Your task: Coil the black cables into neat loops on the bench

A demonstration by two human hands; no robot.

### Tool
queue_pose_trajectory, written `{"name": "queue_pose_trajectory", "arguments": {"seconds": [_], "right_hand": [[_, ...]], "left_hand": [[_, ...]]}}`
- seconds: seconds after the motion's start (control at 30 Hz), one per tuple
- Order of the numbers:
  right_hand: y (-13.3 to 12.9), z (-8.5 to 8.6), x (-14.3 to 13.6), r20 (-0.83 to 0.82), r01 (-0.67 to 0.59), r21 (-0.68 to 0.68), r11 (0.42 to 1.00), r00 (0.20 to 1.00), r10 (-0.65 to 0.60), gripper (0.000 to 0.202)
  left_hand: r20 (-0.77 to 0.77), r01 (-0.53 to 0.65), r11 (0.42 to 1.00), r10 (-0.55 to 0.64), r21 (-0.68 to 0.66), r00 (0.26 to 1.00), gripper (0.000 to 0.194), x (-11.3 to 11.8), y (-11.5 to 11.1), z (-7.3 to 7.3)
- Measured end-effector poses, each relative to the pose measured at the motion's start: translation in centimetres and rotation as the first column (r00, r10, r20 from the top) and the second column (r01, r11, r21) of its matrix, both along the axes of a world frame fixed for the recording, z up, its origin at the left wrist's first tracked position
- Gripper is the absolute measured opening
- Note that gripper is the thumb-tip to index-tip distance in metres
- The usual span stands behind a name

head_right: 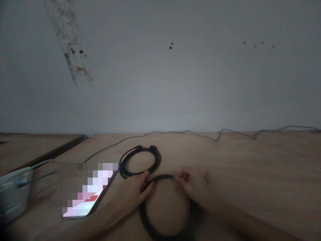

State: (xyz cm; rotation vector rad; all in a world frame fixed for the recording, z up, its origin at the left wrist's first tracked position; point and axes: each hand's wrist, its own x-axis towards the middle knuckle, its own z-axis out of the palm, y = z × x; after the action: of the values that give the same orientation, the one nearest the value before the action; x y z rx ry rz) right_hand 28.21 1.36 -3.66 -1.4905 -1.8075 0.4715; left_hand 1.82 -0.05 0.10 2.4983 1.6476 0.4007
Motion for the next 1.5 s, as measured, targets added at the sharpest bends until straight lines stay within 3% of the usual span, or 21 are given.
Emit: {"name": "queue_pose_trajectory", "arguments": {"seconds": [0.1, 0.2, 0.37, 0.63, 0.87, 1.23, 1.5], "right_hand": [[-0.1, 0.9, 0.1, -0.01, 0.007, -0.02, 1.0, 1.0, -0.007, 0.017], [0.1, 1.5, 0.5, -0.025, -0.087, -0.032, 0.996, 0.996, 0.086, 0.015], [0.7, 1.2, 1.7, 0.037, -0.312, 0.047, 0.949, 0.95, 0.311, 0.013], [1.6, 0.6, 2.8, 0.043, -0.475, 0.061, 0.878, 0.88, 0.473, 0.017], [1.2, 0.6, 2.5, 0.017, -0.456, 0.0, 0.89, 0.89, 0.456, 0.018], [1.3, 1.2, 3.3, 0.019, -0.522, -0.053, 0.851, 0.852, 0.523, 0.021], [1.3, 0.9, 3.6, 0.188, -0.55, -0.018, 0.835, 0.818, 0.543, 0.027]], "left_hand": [[0.002, -0.008, 1.0, 0.008, 0.003, 1.0, 0.029, -0.1, 0.4, -0.5], [0.006, -0.017, 1.0, 0.017, -0.001, 1.0, 0.029, -0.2, 0.5, -0.5], [0.02, -0.008, 0.999, 0.009, -0.043, 1.0, 0.03, -0.2, 0.3, 0.4], [0.052, -0.013, 0.999, 0.015, -0.051, 0.999, 0.03, -0.4, 0.6, 0.4], [0.028, -0.037, 0.996, 0.04, -0.084, 0.999, 0.03, -0.1, 0.2, 1.5], [0.067, -0.015, 0.999, 0.018, -0.05, 0.998, 0.027, -0.3, 0.5, 0.8], [0.032, -0.018, 0.997, 0.021, -0.073, 0.999, 0.028, 0.0, 0.1, 1.5]]}}
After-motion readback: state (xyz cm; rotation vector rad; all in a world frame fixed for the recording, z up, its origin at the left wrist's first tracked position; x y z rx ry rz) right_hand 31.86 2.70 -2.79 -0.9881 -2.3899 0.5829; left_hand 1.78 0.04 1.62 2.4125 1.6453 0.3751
